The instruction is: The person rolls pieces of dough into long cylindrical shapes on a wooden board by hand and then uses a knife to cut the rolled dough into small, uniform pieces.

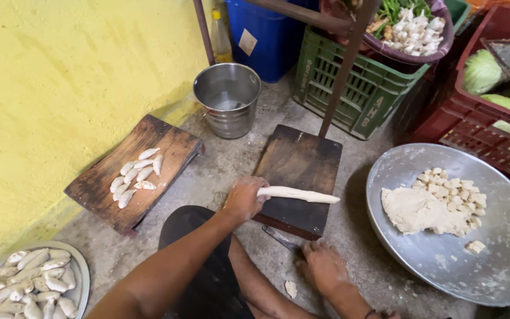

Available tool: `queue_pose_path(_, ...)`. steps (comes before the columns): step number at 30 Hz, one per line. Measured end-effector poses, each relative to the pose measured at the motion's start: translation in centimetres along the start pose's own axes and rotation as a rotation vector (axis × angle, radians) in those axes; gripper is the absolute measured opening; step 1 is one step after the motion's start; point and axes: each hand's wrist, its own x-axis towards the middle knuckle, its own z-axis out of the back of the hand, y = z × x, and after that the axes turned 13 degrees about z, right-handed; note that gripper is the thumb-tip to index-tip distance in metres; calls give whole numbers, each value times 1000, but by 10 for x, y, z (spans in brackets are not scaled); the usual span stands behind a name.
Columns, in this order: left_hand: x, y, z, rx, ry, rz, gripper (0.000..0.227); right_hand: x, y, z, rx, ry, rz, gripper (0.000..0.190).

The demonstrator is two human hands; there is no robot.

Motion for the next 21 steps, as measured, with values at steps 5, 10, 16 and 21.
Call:
queue_pose_path(5, 3, -7, 2, -20, 72, 30, 23, -7, -15, -12, 51, 162, -134, 48)
queue_pose_path(10, -3, 5, 17, -169, 20, -54, 29, -32, 0, 24, 192, 172, -157, 41)
queue_pose_path(16, -1, 0, 9, -89, 40, 37, 22, 0, 33, 65, 307, 12, -219, 89)
queue_pose_path(21, 8, 0, 7, -7, 32, 52, 25, 56, 62, 48, 203, -79, -161, 101)
